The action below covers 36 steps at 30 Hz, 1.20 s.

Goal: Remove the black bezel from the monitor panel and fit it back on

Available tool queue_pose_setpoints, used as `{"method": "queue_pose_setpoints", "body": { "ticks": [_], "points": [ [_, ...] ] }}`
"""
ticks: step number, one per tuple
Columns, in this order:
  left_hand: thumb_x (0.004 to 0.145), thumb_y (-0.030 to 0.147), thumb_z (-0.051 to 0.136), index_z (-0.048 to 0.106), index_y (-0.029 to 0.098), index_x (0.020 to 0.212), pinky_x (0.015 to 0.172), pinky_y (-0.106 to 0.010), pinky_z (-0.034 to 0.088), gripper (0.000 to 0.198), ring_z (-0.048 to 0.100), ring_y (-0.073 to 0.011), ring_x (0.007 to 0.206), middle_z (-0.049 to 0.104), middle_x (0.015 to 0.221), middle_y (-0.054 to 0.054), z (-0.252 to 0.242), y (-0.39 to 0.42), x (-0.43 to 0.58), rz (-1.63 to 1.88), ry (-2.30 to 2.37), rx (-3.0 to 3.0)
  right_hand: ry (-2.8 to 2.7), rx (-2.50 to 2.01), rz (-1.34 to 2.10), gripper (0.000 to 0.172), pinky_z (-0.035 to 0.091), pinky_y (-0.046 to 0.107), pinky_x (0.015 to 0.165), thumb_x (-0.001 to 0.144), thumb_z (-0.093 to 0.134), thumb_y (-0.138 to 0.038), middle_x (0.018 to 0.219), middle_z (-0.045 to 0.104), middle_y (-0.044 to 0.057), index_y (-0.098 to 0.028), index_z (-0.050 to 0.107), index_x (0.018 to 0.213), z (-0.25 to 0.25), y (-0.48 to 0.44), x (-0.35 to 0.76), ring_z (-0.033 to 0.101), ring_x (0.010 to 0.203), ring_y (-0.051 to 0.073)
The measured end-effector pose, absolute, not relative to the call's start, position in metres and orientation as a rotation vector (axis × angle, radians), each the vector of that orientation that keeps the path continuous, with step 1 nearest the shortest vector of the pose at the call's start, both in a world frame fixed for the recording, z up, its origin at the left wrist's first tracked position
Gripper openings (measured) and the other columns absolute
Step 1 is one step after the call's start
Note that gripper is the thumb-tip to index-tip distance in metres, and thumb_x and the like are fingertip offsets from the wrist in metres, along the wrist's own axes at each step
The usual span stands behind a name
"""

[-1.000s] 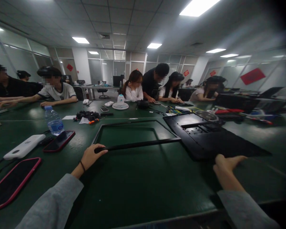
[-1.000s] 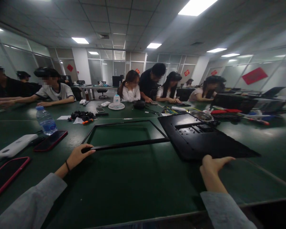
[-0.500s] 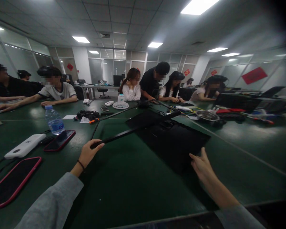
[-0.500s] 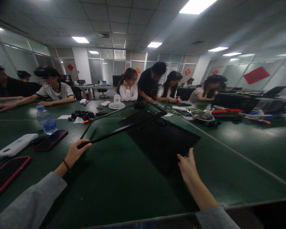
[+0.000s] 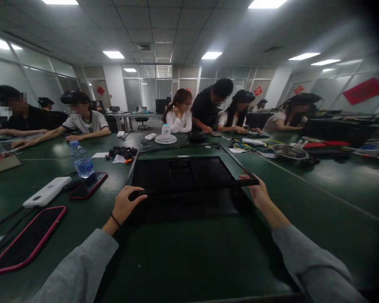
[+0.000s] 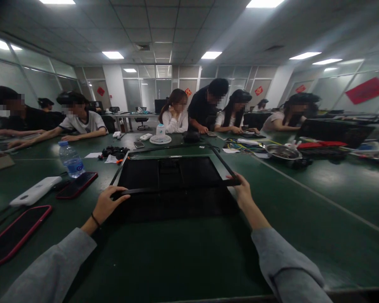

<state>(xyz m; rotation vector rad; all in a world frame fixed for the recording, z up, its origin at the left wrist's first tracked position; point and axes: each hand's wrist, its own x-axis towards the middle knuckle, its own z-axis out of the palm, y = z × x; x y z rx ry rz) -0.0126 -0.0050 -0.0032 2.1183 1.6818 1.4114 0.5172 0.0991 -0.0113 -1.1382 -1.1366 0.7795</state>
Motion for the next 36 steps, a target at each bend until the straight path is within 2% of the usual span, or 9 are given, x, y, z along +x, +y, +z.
{"method": "queue_pose_setpoints", "body": {
  "ticks": [3, 5, 7, 9, 13, 18, 23, 32, 36],
  "points": [
    [0.08, 0.057, 0.071, 0.075, 0.024, 0.095, 0.087, -0.04, 0.051, 0.037, 0.066, -0.0231, 0.092, 0.073, 0.094, -0.005, -0.002, -0.007, -0.007, 1.34, 1.643, 2.245, -1.169, -1.097, 0.941, 0.055, 0.058, 0.042, 0.093, 0.087, 0.047, -0.071, 0.107, 0.075, 0.009, -0.026, 0.066, 0.112, -0.004, 0.095, 0.52, 0.071, 0.101, 0.025],
    [0.081, 0.057, 0.07, 0.075, 0.025, 0.097, 0.087, -0.04, 0.05, 0.037, 0.066, -0.0237, 0.094, 0.074, 0.095, -0.005, -0.002, -0.008, -0.006, 1.272, 1.634, 2.303, -1.279, -1.156, 0.94, 0.057, 0.06, 0.043, 0.088, 0.08, 0.058, -0.072, 0.103, 0.075, 0.01, -0.025, 0.065, 0.112, -0.003, 0.093, 0.521, 0.072, 0.093, 0.027],
    [0.082, 0.057, 0.068, 0.074, 0.026, 0.099, 0.092, -0.043, 0.047, 0.037, 0.066, -0.0244, 0.098, 0.075, 0.098, -0.005, -0.003, -0.009, -0.005, 1.191, 1.658, 2.342, -1.396, -1.236, 0.764, 0.064, 0.06, 0.045, 0.087, 0.07, 0.074, -0.064, 0.098, 0.075, 0.009, -0.023, 0.063, 0.118, -0.005, 0.094, 0.522, 0.072, 0.087, 0.027],
    [0.082, 0.058, 0.068, 0.074, 0.027, 0.1, 0.102, -0.05, 0.04, 0.037, 0.067, -0.0248, 0.101, 0.075, 0.103, -0.004, -0.002, -0.011, -0.005, 1.096, 1.703, 2.385, -1.514, -1.269, 0.542, 0.07, 0.056, 0.049, 0.093, 0.072, 0.075, -0.059, 0.097, 0.075, 0.008, -0.021, 0.059, 0.129, -0.009, 0.096, 0.523, 0.071, 0.091, 0.028],
    [0.078, 0.063, 0.069, 0.073, 0.028, 0.095, 0.113, -0.061, 0.018, 0.039, 0.068, -0.0248, 0.099, 0.075, 0.102, -0.002, 0.002, -0.017, -0.004, 0.889, 1.719, 2.488, -1.651, -1.301, 0.219, 0.061, 0.046, 0.053, 0.106, 0.091, 0.055, -0.052, 0.117, 0.072, 0.012, -0.021, 0.048, 0.143, -0.015, 0.096, 0.526, 0.067, 0.11, 0.029],
    [0.074, 0.067, 0.07, 0.072, 0.025, 0.087, 0.111, -0.063, 0.016, 0.044, 0.067, -0.0249, 0.097, 0.072, 0.1, -0.003, 0.011, -0.024, -0.003, 0.786, 1.719, 2.519, -1.708, -1.343, 0.13, 0.059, 0.043, 0.05, 0.11, 0.096, 0.046, -0.043, 0.132, 0.065, 0.011, -0.021, 0.04, 0.15, -0.021, 0.095, 0.532, 0.06, 0.124, 0.028],
    [0.074, 0.067, 0.07, 0.071, 0.025, 0.083, 0.114, -0.063, 0.007, 0.043, 0.067, -0.0225, 0.093, 0.072, 0.098, -0.001, 0.015, -0.03, -0.001, 0.686, 1.624, 2.591, -1.807, -1.442, 0.086, 0.055, 0.044, 0.05, 0.11, 0.096, 0.043, -0.043, 0.138, 0.061, 0.011, -0.021, 0.045, 0.147, -0.03, 0.098, 0.536, 0.058, 0.126, 0.03],
    [0.074, 0.069, 0.069, 0.07, 0.026, 0.082, 0.112, -0.062, 0.011, 0.044, 0.064, -0.0245, 0.104, 0.072, 0.099, -0.001, 0.016, -0.036, 0.0, 0.523, 1.528, 2.586, -1.839, -1.499, 0.022, 0.056, 0.043, 0.049, 0.112, 0.097, 0.04, -0.042, 0.144, 0.056, 0.011, -0.019, 0.045, 0.148, -0.037, 0.1, 0.531, 0.055, 0.13, 0.03],
    [0.086, 0.061, 0.061, 0.072, 0.03, 0.088, 0.112, -0.06, 0.015, 0.033, 0.057, -0.0277, 0.121, 0.073, 0.107, -0.001, 0.017, -0.032, -0.001, 0.601, 1.621, 2.602, -1.87, -1.501, 0.049, 0.055, 0.044, 0.053, 0.11, 0.095, 0.042, -0.04, 0.14, 0.059, 0.012, -0.02, 0.048, 0.145, -0.043, 0.102, 0.531, 0.058, 0.127, 0.031]
  ]
}}
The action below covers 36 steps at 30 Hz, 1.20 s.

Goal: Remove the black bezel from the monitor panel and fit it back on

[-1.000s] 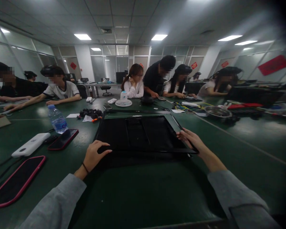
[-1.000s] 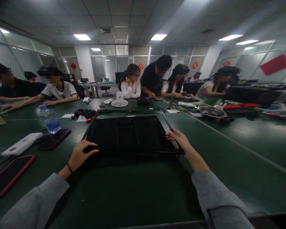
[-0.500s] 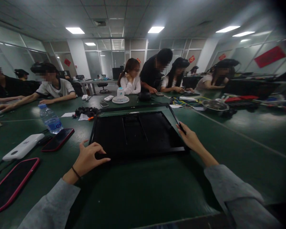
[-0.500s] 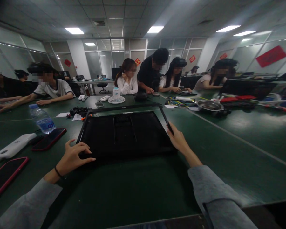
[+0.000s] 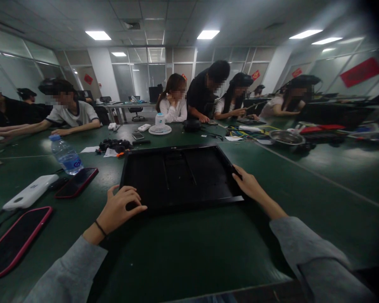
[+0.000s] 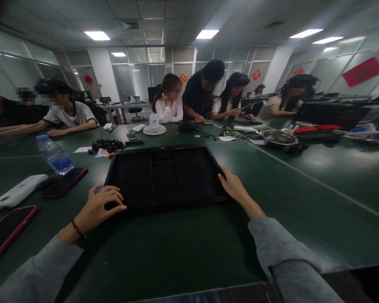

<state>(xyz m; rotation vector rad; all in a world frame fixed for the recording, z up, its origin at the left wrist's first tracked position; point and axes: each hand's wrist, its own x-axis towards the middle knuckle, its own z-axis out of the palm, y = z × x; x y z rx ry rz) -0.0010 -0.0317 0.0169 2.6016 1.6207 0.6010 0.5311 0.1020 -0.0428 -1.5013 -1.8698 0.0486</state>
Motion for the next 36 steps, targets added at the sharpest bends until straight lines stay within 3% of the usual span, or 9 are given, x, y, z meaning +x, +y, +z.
{"method": "queue_pose_setpoints", "body": {
  "ticks": [3, 6, 8, 15, 20, 27, 33, 36],
  "points": [
    [0.092, 0.054, 0.055, 0.07, 0.031, 0.111, 0.112, -0.058, 0.022, 0.034, 0.05, -0.0308, 0.13, 0.066, 0.129, -0.006, 0.013, -0.026, -0.004, 0.787, 1.924, 2.523, -1.856, -1.513, 0.07, 0.054, 0.046, 0.053, 0.109, 0.093, 0.046, -0.039, 0.137, 0.062, 0.011, -0.021, 0.051, 0.143, -0.044, 0.102, 0.531, 0.06, 0.124, 0.032],
    [0.091, 0.054, 0.052, 0.054, 0.021, 0.138, 0.108, -0.058, 0.032, 0.057, 0.045, -0.0361, 0.134, 0.052, 0.146, -0.016, 0.005, -0.02, -0.01, 0.84, 2.274, 2.302, -1.809, -1.534, 0.072, 0.054, 0.049, 0.053, 0.105, 0.09, 0.049, -0.039, 0.13, 0.066, 0.011, -0.022, 0.053, 0.141, -0.044, 0.1, 0.53, 0.063, 0.119, 0.032],
    [0.091, 0.054, 0.048, 0.048, 0.016, 0.143, 0.104, -0.058, 0.038, 0.064, 0.045, -0.0381, 0.134, 0.049, 0.148, -0.02, 0.0, -0.016, -0.016, 0.745, 2.385, 2.164, -1.791, -1.548, 0.067, 0.054, 0.051, 0.053, 0.101, 0.09, 0.049, -0.039, 0.123, 0.07, 0.012, -0.021, 0.053, 0.141, -0.044, 0.1, 0.528, 0.066, 0.115, 0.033],
    [0.097, 0.05, 0.036, 0.047, 0.016, 0.143, 0.094, -0.045, 0.05, 0.058, 0.067, -0.0319, 0.11, 0.068, 0.124, -0.018, -0.015, -0.004, -0.028, 0.633, 2.308, 1.977, -1.798, -1.56, 0.089, 0.054, 0.051, 0.054, 0.098, 0.091, 0.046, -0.04, 0.121, 0.069, 0.014, -0.018, 0.052, 0.14, -0.047, 0.101, 0.526, 0.066, 0.112, 0.034],
    [0.095, 0.05, 0.04, 0.051, 0.018, 0.141, 0.095, -0.047, 0.05, 0.057, 0.068, -0.0332, 0.109, 0.07, 0.121, -0.016, -0.02, 0.015, -0.031, 0.691, 2.296, 1.897, -1.797, -1.575, 0.101, 0.053, 0.051, 0.054, 0.097, 0.092, 0.045, -0.04, 0.12, 0.069, 0.014, -0.019, 0.051, 0.14, -0.046, 0.11, 0.523, 0.067, 0.11, 0.034],
    [0.091, 0.057, 0.046, 0.054, 0.013, 0.136, 0.1, -0.04, 0.048, 0.063, 0.064, -0.0281, 0.116, 0.067, 0.127, -0.016, -0.029, 0.067, -0.039, 0.944, 2.06, 1.733, -1.73, -1.618, 0.087, 0.051, 0.053, 0.053, 0.091, 0.091, 0.049, -0.041, 0.101, 0.074, 0.012, -0.021, 0.054, 0.138, -0.043, 0.138, 0.515, 0.07, 0.096, 0.033],
    [0.09, 0.067, 0.039, 0.063, 0.016, 0.121, 0.098, -0.041, 0.049, 0.065, 0.065, -0.0289, 0.111, 0.072, 0.114, -0.011, -0.03, 0.075, -0.044, 0.988, 1.976, 1.641, -1.538, -1.345, 0.668, 0.06, 0.061, 0.046, 0.079, 0.086, 0.061, -0.053, 0.102, 0.075, 0.006, -0.027, 0.052, 0.14, -0.047, 0.146, 0.521, 0.073, 0.09, 0.027],
    [0.091, 0.068, 0.035, 0.063, 0.018, 0.122, 0.1, -0.042, 0.047, 0.064, 0.064, -0.0288, 0.114, 0.071, 0.117, -0.01, -0.033, 0.075, -0.046, 0.998, 1.985, 1.622, -1.406, -1.3, 0.871, 0.06, 0.062, 0.046, 0.081, 0.085, 0.064, -0.054, 0.105, 0.075, 0.007, -0.03, 0.054, 0.139, -0.046, 0.144, 0.522, 0.073, 0.094, 0.028]
  ]
}}
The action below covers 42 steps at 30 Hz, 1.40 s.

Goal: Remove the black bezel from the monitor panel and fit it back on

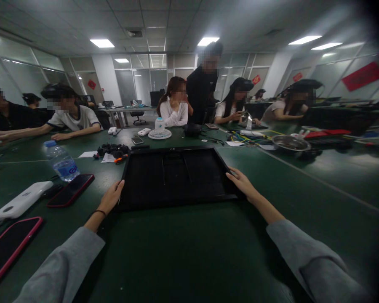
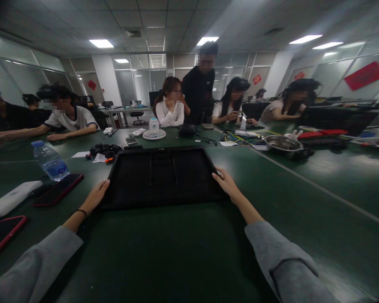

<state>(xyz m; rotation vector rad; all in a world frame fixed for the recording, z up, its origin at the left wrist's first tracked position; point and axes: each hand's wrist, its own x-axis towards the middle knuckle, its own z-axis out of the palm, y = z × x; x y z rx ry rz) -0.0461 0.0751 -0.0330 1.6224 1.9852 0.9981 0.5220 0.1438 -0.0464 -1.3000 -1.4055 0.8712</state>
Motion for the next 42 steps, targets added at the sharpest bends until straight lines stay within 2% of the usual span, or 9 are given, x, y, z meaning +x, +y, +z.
{"method": "queue_pose_setpoints", "body": {
  "ticks": [4, 10, 15, 20, 26, 33, 42],
  "points": [
    [0.09, 0.071, 0.035, 0.059, 0.018, 0.127, 0.101, -0.042, 0.045, 0.069, 0.063, -0.0295, 0.115, 0.069, 0.122, -0.012, -0.037, 0.078, -0.05, 0.926, 2.021, 1.588, -1.399, -1.34, 0.845, 0.058, 0.06, 0.047, 0.088, 0.086, 0.061, -0.057, 0.113, 0.074, 0.007, -0.03, 0.057, 0.136, -0.045, 0.145, 0.522, 0.069, 0.108, 0.028],
    [0.09, 0.071, 0.033, 0.058, 0.019, 0.127, 0.1, -0.044, 0.046, 0.069, 0.065, -0.03, 0.111, 0.071, 0.116, -0.011, -0.035, 0.077, -0.05, 0.881, 2.035, 1.604, -1.532, -1.295, 0.636, 0.059, 0.055, 0.05, 0.097, 0.084, 0.059, -0.063, 0.129, 0.067, 0.008, -0.028, 0.061, 0.133, -0.047, 0.149, 0.522, 0.061, 0.122, 0.03],
    [0.09, 0.072, 0.03, 0.057, 0.018, 0.127, 0.099, -0.045, 0.046, 0.071, 0.064, -0.0314, 0.114, 0.07, 0.118, -0.013, -0.031, 0.074, -0.047, 0.854, 2.054, 1.612, -1.55, -1.336, 0.55, 0.057, 0.056, 0.05, 0.094, 0.085, 0.057, -0.064, 0.117, 0.072, 0.009, -0.027, 0.064, 0.127, -0.046, 0.15, 0.523, 0.068, 0.111, 0.029],
    [0.087, 0.074, 0.037, 0.06, 0.018, 0.124, 0.093, -0.043, 0.05, 0.071, 0.068, -0.0316, 0.107, 0.073, 0.111, -0.012, -0.025, 0.069, -0.043, 0.877, 2.054, 1.617, -1.489, -1.373, 0.569, 0.055, 0.058, 0.053, 0.089, 0.082, 0.06, -0.063, 0.102, 0.076, 0.009, -0.025, 0.066, 0.122, -0.05, 0.151, 0.524, 0.072, 0.099, 0.031],
    [0.087, 0.075, 0.035, 0.056, 0.016, 0.13, 0.1, -0.046, 0.047, 0.076, 0.065, -0.0334, 0.115, 0.07, 0.121, -0.016, -0.027, 0.072, -0.045, 0.86, 2.054, 1.632, -1.5, -1.417, 0.511, 0.054, 0.056, 0.05, 0.092, 0.085, 0.056, -0.061, 0.111, 0.073, 0.012, -0.023, 0.065, 0.122, -0.055, 0.149, 0.525, 0.07, 0.105, 0.03],
    [0.086, 0.077, 0.032, 0.053, 0.016, 0.134, 0.104, -0.048, 0.043, 0.081, 0.061, -0.0343, 0.122, 0.066, 0.128, -0.018, -0.033, 0.075, -0.049, 0.831, 2.036, 1.64, -1.512, -1.454, 0.44, 0.051, 0.056, 0.052, 0.089, 0.084, 0.056, -0.062, 0.099, 0.075, 0.01, -0.024, 0.067, 0.117, -0.051, 0.147, 0.523, 0.071, 0.098, 0.03],
    [0.086, 0.077, 0.031, 0.052, 0.015, 0.135, 0.105, -0.045, 0.043, 0.082, 0.061, -0.0331, 0.122, 0.065, 0.13, -0.016, -0.04, 0.079, -0.051, 0.839, 2.03, 1.649, -1.426, -1.423, 0.536, 0.051, 0.05, 0.049, 0.099, 0.081, 0.06, -0.056, 0.113, 0.073, 0.012, -0.019, 0.066, 0.116, -0.06, 0.155, 0.527, 0.067, 0.109, 0.029]
  ]
}}
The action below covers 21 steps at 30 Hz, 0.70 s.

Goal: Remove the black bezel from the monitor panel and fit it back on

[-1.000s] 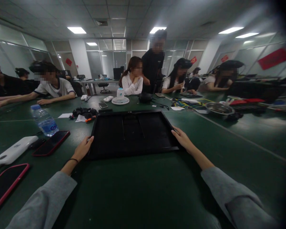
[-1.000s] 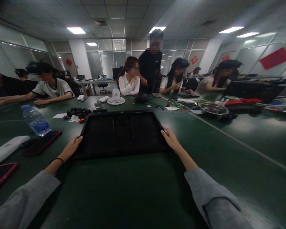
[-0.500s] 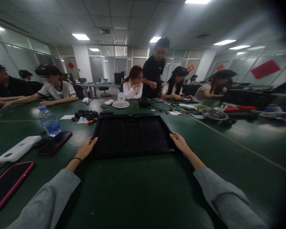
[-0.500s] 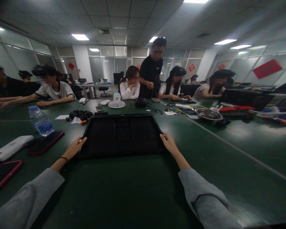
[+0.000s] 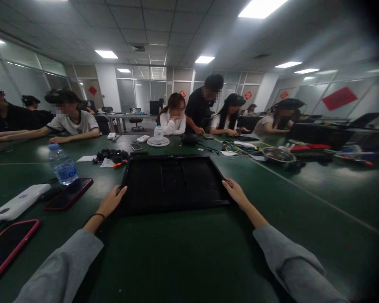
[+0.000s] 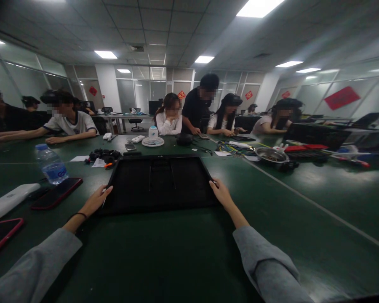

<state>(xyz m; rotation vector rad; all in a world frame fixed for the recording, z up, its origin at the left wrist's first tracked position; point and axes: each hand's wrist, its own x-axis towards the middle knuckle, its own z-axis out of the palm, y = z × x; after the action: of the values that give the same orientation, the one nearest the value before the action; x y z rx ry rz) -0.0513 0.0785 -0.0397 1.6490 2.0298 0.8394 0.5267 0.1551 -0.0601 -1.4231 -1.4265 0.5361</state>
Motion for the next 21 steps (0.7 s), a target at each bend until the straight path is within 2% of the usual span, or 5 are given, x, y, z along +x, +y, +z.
{"method": "queue_pose_setpoints", "body": {
  "ticks": [13, 21],
  "points": [
    [0.084, 0.078, 0.035, 0.054, 0.015, 0.134, 0.095, -0.046, 0.049, 0.082, 0.069, -0.0335, 0.107, 0.072, 0.113, -0.016, -0.0439, 0.0814, -0.0555, 0.822, 2.07, 1.644, -1.43, -1.423, 0.577, 0.045, 0.05, 0.049, 0.1, 0.082, 0.06, -0.053, 0.113, 0.072, 0.011, -0.022, 0.065, 0.114, -0.0596, 0.1573, 0.528, 0.066, 0.112, 0.029],
    [0.083, 0.076, 0.041, 0.056, 0.014, 0.134, 0.096, -0.045, 0.05, 0.081, 0.068, -0.0318, 0.108, 0.072, 0.116, -0.015, -0.0485, 0.0829, -0.0576, 0.944, 2.014, 1.638, -1.553, -1.357, 0.516, 0.046, 0.044, 0.05, 0.107, 0.083, 0.056, -0.056, 0.119, 0.069, 0.012, -0.021, 0.063, 0.112, -0.0614, 0.1623, 0.5293, 0.063, 0.117, 0.028]
  ]
}}
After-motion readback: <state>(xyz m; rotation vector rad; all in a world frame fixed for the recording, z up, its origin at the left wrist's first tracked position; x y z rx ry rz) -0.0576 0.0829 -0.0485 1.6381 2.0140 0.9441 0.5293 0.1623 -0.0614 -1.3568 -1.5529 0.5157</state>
